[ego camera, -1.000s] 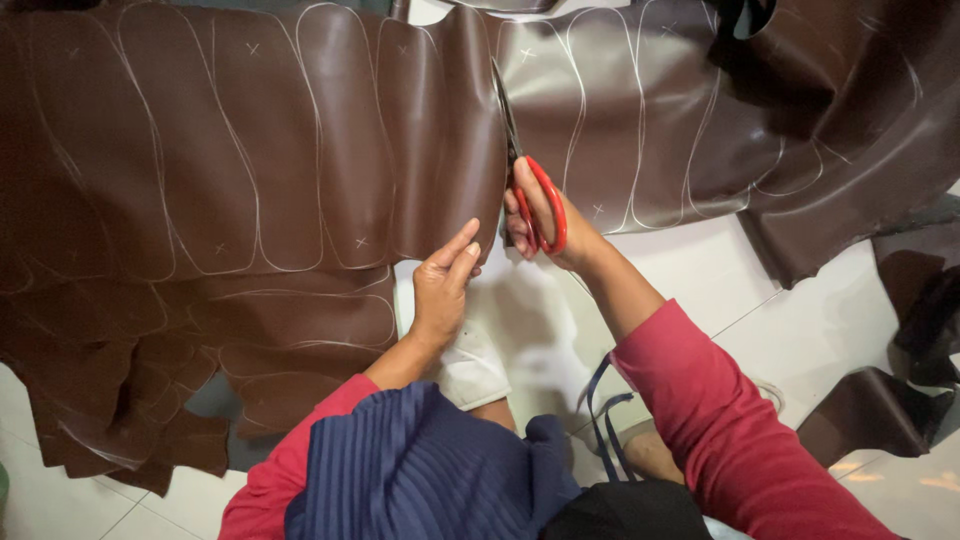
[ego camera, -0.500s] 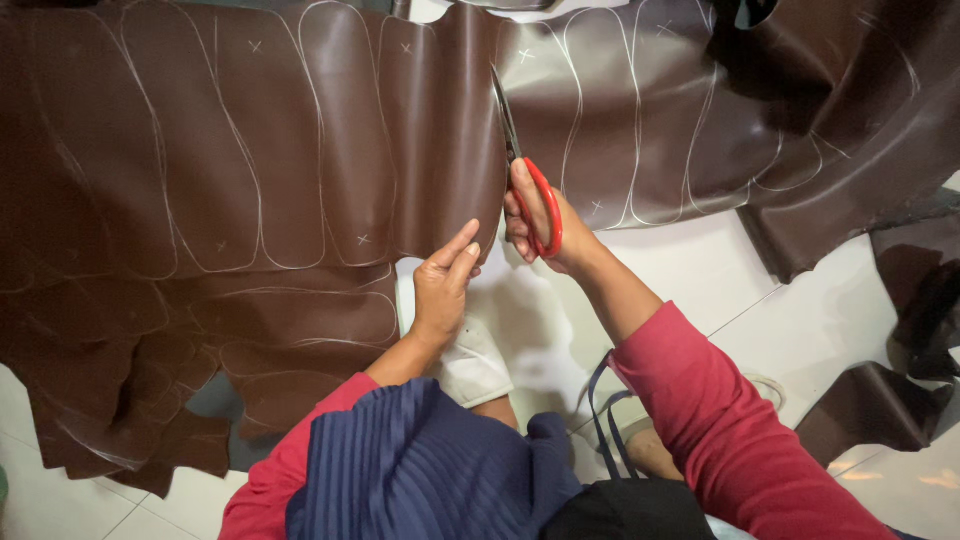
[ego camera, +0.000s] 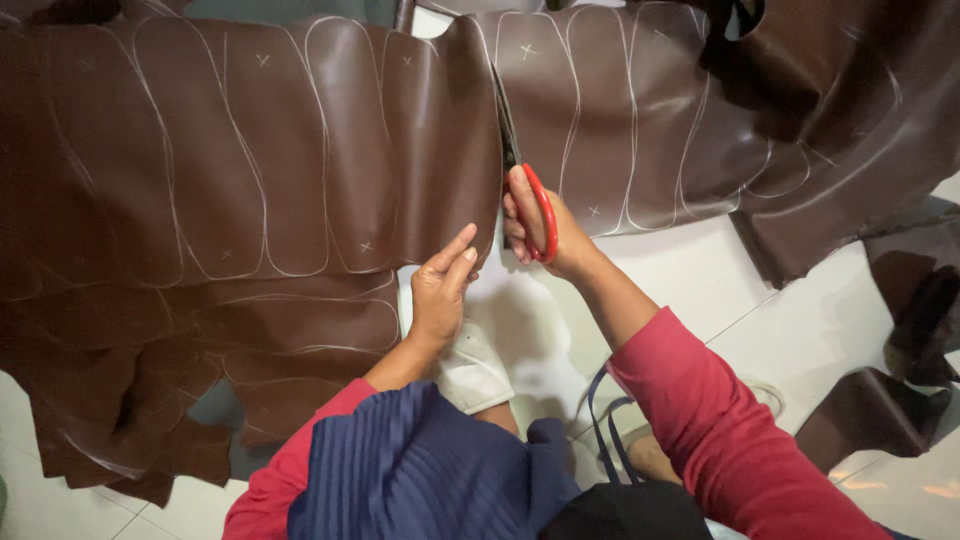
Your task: The person uses red-handled scissors to cut a large sheet of brown leather along white chalk outlines. They repeatedly reposition the material and cut out multiple curved shapes, separating them from the main sheet.
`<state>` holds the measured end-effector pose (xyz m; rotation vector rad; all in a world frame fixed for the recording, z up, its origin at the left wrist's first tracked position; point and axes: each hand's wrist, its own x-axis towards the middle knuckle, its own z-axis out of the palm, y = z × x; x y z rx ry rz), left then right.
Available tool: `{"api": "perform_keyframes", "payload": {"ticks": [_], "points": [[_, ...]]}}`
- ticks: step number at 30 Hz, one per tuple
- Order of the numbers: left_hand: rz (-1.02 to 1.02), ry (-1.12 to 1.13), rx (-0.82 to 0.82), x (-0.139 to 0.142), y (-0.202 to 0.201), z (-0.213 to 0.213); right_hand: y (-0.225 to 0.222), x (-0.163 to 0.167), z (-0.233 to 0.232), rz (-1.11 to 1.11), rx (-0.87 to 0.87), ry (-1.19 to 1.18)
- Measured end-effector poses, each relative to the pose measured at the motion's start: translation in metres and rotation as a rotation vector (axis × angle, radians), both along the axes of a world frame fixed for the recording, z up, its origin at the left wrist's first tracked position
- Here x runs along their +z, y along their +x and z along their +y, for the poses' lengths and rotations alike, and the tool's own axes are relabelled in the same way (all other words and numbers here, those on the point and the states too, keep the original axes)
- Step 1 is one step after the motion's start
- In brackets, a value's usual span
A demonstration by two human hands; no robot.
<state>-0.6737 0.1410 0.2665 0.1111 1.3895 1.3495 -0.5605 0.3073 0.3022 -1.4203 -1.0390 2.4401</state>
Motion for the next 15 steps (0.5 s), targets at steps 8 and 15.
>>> {"api": "perform_keyframes", "payload": {"ticks": [8,15], "points": [[-0.021,0.023,-0.018,-0.123,0.139,-0.125,0.118,-0.122,-0.110,0.011,0.027,0.038],[-0.042,0.069,0.004,-0.258,0.287,-0.250,0.253,-0.262,-0.257,-0.006,-0.007,0.051]]}}
